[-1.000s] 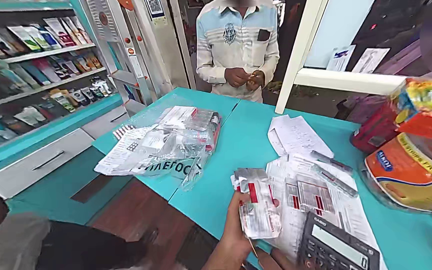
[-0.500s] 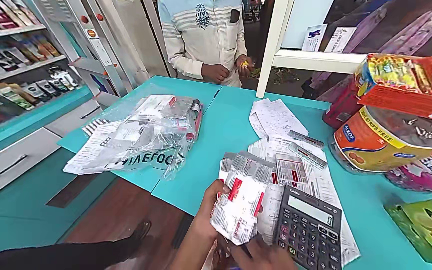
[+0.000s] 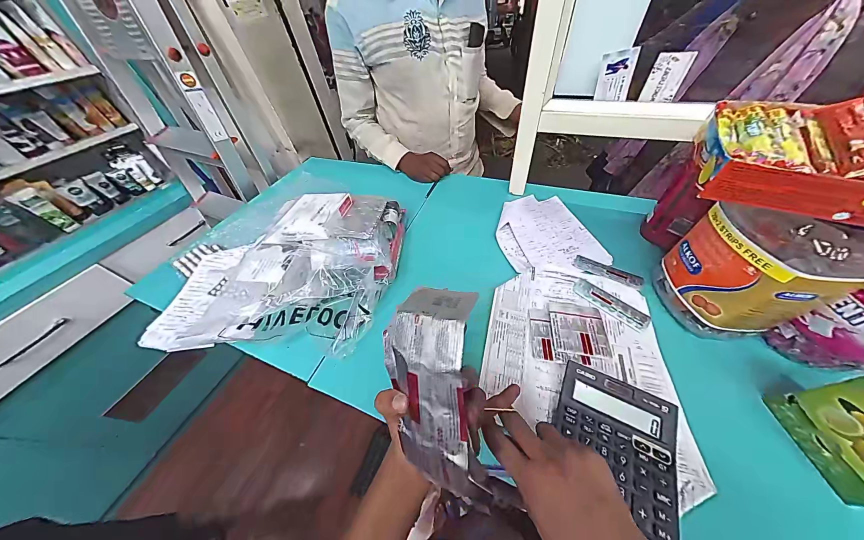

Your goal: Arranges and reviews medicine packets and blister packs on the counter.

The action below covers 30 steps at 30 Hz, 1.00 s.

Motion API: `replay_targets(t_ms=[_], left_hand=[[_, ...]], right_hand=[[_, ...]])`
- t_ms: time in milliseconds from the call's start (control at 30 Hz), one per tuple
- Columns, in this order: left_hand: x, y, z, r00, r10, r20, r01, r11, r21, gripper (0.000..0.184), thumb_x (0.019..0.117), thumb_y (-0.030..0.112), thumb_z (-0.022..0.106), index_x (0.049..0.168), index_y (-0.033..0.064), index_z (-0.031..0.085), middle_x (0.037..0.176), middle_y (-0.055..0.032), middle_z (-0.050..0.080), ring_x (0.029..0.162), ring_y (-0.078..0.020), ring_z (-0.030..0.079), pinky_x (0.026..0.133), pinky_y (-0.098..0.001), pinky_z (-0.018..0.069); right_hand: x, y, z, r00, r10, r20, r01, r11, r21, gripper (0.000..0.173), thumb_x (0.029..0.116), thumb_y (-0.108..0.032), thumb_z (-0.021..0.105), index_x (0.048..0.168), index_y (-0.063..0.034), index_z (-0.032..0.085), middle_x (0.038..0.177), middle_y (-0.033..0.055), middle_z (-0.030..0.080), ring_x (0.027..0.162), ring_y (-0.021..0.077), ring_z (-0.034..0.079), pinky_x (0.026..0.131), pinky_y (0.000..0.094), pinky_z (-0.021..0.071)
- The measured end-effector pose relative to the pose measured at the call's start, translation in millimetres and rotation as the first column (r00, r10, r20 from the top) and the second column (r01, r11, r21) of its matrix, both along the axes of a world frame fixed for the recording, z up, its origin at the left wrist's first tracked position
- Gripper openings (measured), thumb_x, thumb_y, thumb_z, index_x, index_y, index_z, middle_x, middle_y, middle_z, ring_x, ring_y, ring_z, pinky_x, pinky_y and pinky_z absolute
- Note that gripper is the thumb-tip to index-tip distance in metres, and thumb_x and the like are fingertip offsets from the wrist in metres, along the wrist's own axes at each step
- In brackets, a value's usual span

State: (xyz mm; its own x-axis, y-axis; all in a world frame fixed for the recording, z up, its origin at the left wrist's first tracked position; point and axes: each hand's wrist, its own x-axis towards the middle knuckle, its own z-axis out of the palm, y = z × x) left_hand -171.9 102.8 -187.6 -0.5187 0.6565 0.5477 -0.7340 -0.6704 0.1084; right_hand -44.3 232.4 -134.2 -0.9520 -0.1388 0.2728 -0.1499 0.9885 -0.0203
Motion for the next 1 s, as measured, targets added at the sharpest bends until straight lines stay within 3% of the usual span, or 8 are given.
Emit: replay_targets(t_ms=[100, 233, 467, 600, 700, 833, 933, 1000], left_hand=[[1, -1, 3, 0.998, -0.022, 0.057, 0.021, 0.999, 0.026, 0.083, 0.0792, 0.039, 0.078, 0.149, 0.0034, 0.051, 0.101, -0.0065, 0.075, 0.103, -0.0224, 0.071, 0.116, -0.0538, 0.0381], [8, -1, -1, 0.992, 0.118, 0.052, -0.112, 0.987, -0.112, 0.068, 0.0844, 0.045, 0.07, 0.14, 0.0062, 0.062, 0.119, -0.0124, 0.073, 0.124, -0.0325, 0.064, 0.117, -0.0621, 0.0341], [-7, -12, -9, 0.967, 0.193, 0.168, -0.13, 0.935, -0.329, 0.049, 0.081, 0.043, 0.074, 0.116, 0.0078, 0.073, 0.11, -0.0133, 0.074, 0.114, -0.0346, 0.068, 0.107, -0.0631, 0.0446], [-13, -25, -7, 0.982, 0.122, 0.144, -0.1, 0.983, -0.152, 0.062, 0.0849, 0.047, 0.069, 0.129, 0.0043, 0.067, 0.114, -0.0135, 0.072, 0.121, -0.0365, 0.064, 0.111, -0.0696, 0.0359], [1, -24, 1, 0.99, 0.121, 0.078, -0.112, 0.988, -0.111, 0.065, 0.0863, 0.049, 0.067, 0.134, 0.0045, 0.064, 0.109, -0.0114, 0.073, 0.113, -0.0344, 0.067, 0.11, -0.07, 0.0368], [21, -20, 17, 0.996, 0.002, 0.084, 0.002, 0.999, -0.051, 0.062, 0.0853, 0.046, 0.071, 0.133, 0.0077, 0.066, 0.111, -0.008, 0.074, 0.109, -0.0269, 0.071, 0.101, -0.0519, 0.0528], [20, -24, 21, 0.996, -0.001, 0.085, 0.007, 0.997, -0.077, 0.056, 0.0821, 0.042, 0.076, 0.127, 0.0091, 0.068, 0.102, -0.0055, 0.073, 0.093, -0.021, 0.072, 0.083, -0.038, 0.0591], [18, -34, 15, 0.978, 0.176, 0.113, -0.136, 0.945, -0.298, 0.045, 0.0821, 0.043, 0.076, 0.114, 0.0109, 0.073, 0.096, -0.0062, 0.074, 0.088, -0.0215, 0.073, 0.08, -0.0423, 0.061]], right_hand=[[-6, 10, -1, 0.998, 0.042, -0.048, -0.043, 0.999, -0.016, 0.037, 0.071, 0.0, 0.076, 0.105, -0.0156, 0.076, 0.101, 0.0052, 0.075, 0.053, 0.0219, 0.064, 0.037, 0.034, 0.0459], [-2, 9, 10, 0.959, 0.251, 0.131, -0.211, 0.943, -0.257, 0.031, 0.0809, 0.002, 0.07, 0.109, -0.0093, 0.073, 0.095, 0.0123, 0.072, 0.055, 0.0283, 0.066, 0.042, 0.0435, 0.0515], [20, -15, -10, 0.868, 0.364, 0.338, -0.254, 0.91, -0.327, 0.032, 0.0939, -0.003, 0.063, 0.12, -0.0178, 0.074, 0.098, 0.0193, 0.072, 0.061, 0.0374, 0.068, 0.05, 0.0519, 0.0536], [16, 8, -7, 0.991, 0.131, 0.023, -0.104, 0.873, -0.476, 0.023, 0.0914, -0.005, 0.065, 0.111, -0.0086, 0.077, 0.09, 0.0133, 0.077, 0.062, 0.028, 0.072, 0.051, 0.0457, 0.057], [0, 23, -7, 0.999, -0.017, -0.033, -0.015, 0.619, -0.785, 0.033, 0.0935, -0.025, 0.074, 0.119, -0.0049, 0.074, 0.091, 0.0031, 0.079, 0.071, 0.0039, 0.071, 0.063, 0.022, 0.057], [-8, 8, -15, 0.977, 0.144, 0.155, 0.099, 0.34, -0.935, 0.052, 0.0765, -0.023, 0.087, 0.12, -0.0053, 0.064, 0.085, -0.0052, 0.074, 0.065, -0.0044, 0.058, 0.059, 0.0177, 0.047], [-7, 17, -17, 0.963, 0.258, 0.079, 0.086, -0.017, -0.996, 0.02, 0.0879, -0.007, 0.075, 0.107, -0.0129, 0.073, 0.094, -0.0067, 0.078, 0.081, 0.0011, 0.072, 0.073, 0.0212, 0.06], [-6, 33, -10, 0.987, 0.138, 0.079, 0.081, -0.007, -0.997, 0.015, 0.0976, -0.013, 0.064, 0.107, -0.0169, 0.075, 0.095, -0.0101, 0.077, 0.072, -0.0053, 0.065, 0.062, 0.0147, 0.0516]])
